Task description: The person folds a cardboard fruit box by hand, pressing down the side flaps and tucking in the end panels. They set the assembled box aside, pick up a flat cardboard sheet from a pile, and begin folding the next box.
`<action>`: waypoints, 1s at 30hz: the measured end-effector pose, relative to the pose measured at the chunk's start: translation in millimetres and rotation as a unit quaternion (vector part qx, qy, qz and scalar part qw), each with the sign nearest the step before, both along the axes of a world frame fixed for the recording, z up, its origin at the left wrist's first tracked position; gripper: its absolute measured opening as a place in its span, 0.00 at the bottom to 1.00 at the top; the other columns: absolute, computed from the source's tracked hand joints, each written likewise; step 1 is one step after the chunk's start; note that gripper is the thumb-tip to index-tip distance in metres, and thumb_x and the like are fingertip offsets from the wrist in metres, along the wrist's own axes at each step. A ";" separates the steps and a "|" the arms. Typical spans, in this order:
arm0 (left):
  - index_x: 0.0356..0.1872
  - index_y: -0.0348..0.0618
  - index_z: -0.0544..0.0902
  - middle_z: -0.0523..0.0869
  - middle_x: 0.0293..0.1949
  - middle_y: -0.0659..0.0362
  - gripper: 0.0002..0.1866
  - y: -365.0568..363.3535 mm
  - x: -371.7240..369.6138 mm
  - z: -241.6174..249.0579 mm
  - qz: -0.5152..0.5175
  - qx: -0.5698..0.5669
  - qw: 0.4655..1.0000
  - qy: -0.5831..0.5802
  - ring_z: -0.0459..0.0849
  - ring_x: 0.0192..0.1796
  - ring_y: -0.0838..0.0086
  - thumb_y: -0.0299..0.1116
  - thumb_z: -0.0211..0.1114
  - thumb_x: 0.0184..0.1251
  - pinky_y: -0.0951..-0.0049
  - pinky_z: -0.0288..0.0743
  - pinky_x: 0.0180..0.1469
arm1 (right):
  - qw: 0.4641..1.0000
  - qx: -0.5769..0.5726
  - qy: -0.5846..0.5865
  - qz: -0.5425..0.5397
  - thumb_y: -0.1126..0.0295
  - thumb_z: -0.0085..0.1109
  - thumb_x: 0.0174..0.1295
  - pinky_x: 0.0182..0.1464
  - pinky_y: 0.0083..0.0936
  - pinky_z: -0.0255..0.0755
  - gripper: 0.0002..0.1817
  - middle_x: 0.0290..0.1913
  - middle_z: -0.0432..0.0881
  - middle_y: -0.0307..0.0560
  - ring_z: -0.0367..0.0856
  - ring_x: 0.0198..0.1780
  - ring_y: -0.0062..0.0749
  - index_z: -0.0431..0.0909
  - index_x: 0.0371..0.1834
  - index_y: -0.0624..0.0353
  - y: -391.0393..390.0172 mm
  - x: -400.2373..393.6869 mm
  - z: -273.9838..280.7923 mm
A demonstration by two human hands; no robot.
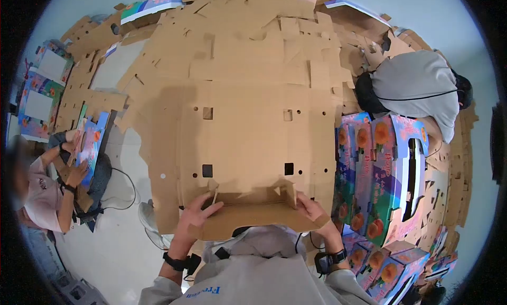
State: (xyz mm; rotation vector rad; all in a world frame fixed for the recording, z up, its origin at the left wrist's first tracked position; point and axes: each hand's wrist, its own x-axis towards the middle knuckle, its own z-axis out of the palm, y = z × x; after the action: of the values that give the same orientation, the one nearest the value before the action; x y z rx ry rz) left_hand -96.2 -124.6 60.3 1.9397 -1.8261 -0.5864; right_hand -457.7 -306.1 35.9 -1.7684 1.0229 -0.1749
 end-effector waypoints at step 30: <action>0.54 0.45 0.85 0.85 0.60 0.42 0.23 0.4 51.5 -11.1 0.037 -0.001 0.997 0.071 0.85 0.61 0.43 0.43 0.75 0.59 0.52 0.80 0.62 | 0.967 -0.120 -0.052 -0.219 0.77 0.63 0.67 0.26 0.25 0.82 0.25 0.28 0.80 0.44 0.82 0.26 0.23 0.82 0.70 0.57 -35.3 29.0 104.3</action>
State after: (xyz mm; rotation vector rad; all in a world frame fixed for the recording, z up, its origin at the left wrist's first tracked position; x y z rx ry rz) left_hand -44.8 -124.2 49.2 1.9045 -1.6601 -0.6777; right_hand -428.7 -341.4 140.2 -1.7000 1.3478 -0.6861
